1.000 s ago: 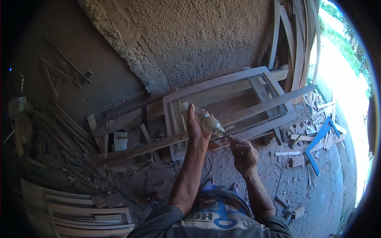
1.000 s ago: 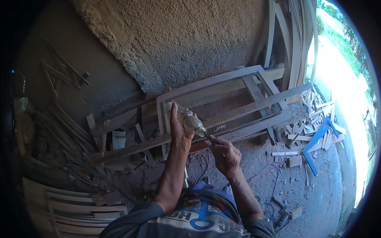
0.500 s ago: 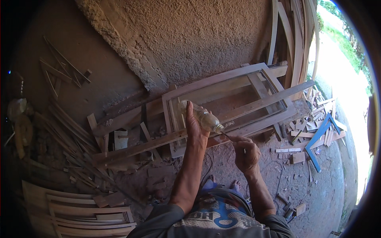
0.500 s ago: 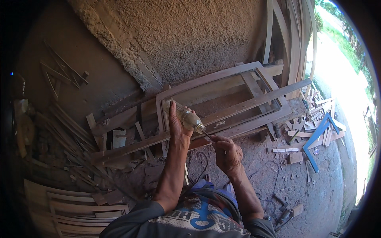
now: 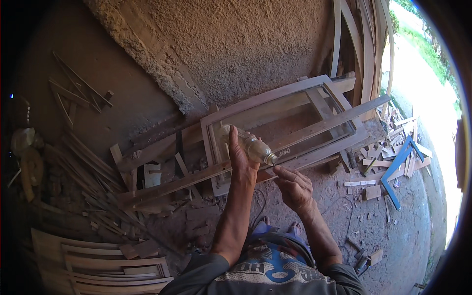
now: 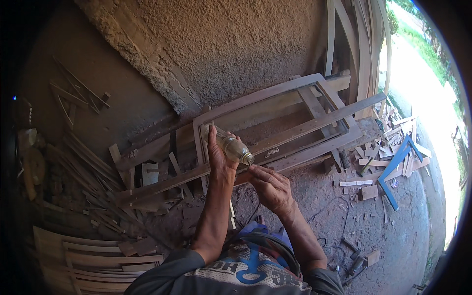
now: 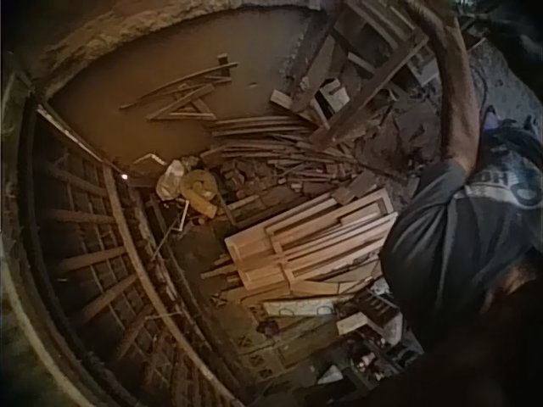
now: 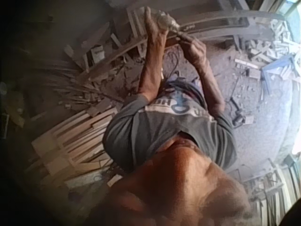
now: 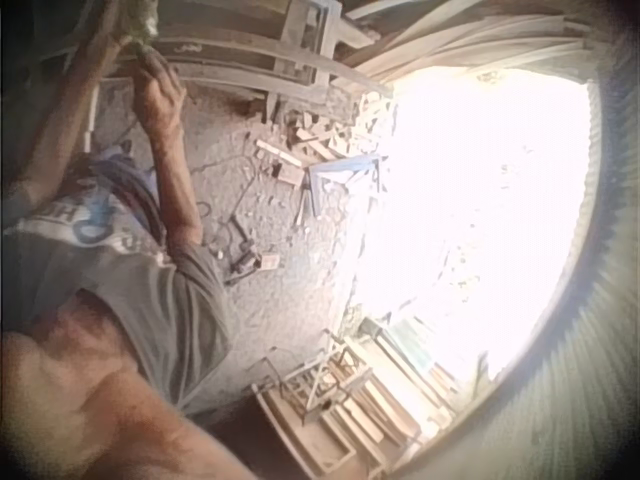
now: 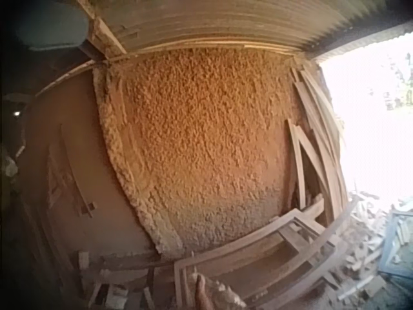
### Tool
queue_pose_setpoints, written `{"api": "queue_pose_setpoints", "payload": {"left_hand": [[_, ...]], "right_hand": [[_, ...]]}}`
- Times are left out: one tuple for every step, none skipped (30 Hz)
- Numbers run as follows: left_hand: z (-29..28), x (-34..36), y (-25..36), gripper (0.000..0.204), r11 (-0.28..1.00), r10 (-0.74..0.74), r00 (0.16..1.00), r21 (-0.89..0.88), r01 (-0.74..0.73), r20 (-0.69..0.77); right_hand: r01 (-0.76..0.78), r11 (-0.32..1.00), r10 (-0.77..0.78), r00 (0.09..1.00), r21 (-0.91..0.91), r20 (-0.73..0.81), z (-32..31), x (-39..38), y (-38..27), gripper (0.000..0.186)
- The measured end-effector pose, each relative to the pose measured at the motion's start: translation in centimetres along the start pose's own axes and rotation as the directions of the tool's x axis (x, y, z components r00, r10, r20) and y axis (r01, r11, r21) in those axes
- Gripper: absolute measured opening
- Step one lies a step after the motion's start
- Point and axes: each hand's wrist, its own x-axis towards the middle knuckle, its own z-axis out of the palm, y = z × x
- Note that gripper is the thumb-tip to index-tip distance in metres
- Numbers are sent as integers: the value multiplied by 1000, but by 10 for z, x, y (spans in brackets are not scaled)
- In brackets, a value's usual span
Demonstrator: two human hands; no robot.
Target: The person applies a liquid finish to a wooden frame using a bottle and a cloth, then wipes the surface to spread the finish. The person works on the frame edges and surfaces in a cluttered workshop.
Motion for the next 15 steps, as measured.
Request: {"api": "queue_pose_setpoints", "payload": {"left_hand": [[1,-1,0,52,1000,-2,1000,15,2,1],[2,-2,-1,51,1000,3,1000,7,-3,-21],[5,-4,-2,50,1000,8,999,0,-8,-43],[6,-6,-1,49,1000,17,997,-7,-17,-69],[6,-6,0,49,1000,13,998,-7,-14,-65],[5,-6,0,49,1000,9,998,-6,-10,-62],[5,-6,-1,49,1000,3,998,-8,-3,-59],[5,-6,-1,49,1000,3,998,-1,-3,-61],[5,-5,-2,48,1000,2,998,6,-2,-64],[5,-5,-1,48,1000,5,998,14,-4,-67],[4,-4,-1,47,1000,9,998,17,-8,-58],[3,-3,-1,46,1000,13,999,20,-12,-48],[1,-2,-2,45,1000,16,999,23,-15,-39],[-2,1,-1,45,1000,5,999,2,-5,-48],[-4,4,1,44,1000,-5,998,-18,4,-56]], "right_hand": [[13,999,-12,1000,-29,26,1,1,0,27],[26,998,-23,998,-59,53,2,2,1,28],[24,998,-20,998,-64,55,1,2,1,28],[22,998,-18,998,-64,58,1,3,0,28],[20,998,-16,998,-64,61,1,3,0,28],[6,998,-2,998,-61,65,0,2,-1,28],[-7,998,12,997,-60,71,-1,1,-1,29],[-21,998,25,997,-60,77,-3,0,-1,29],[-43,998,45,997,-47,63,-4,0,-2,29],[-64,997,65,997,-30,47,-5,1,-4,29],[-85,996,86,996,-13,32,-7,2,-6,29],[-97,995,98,995,-14,22,-9,3,-7,29],[-109,994,110,994,-15,14,-11,2,-8,28],[-122,992,122,993,-16,5,-13,3,-10,28],[-120,992,120,993,-24,9,-15,5,-12,27]]}}
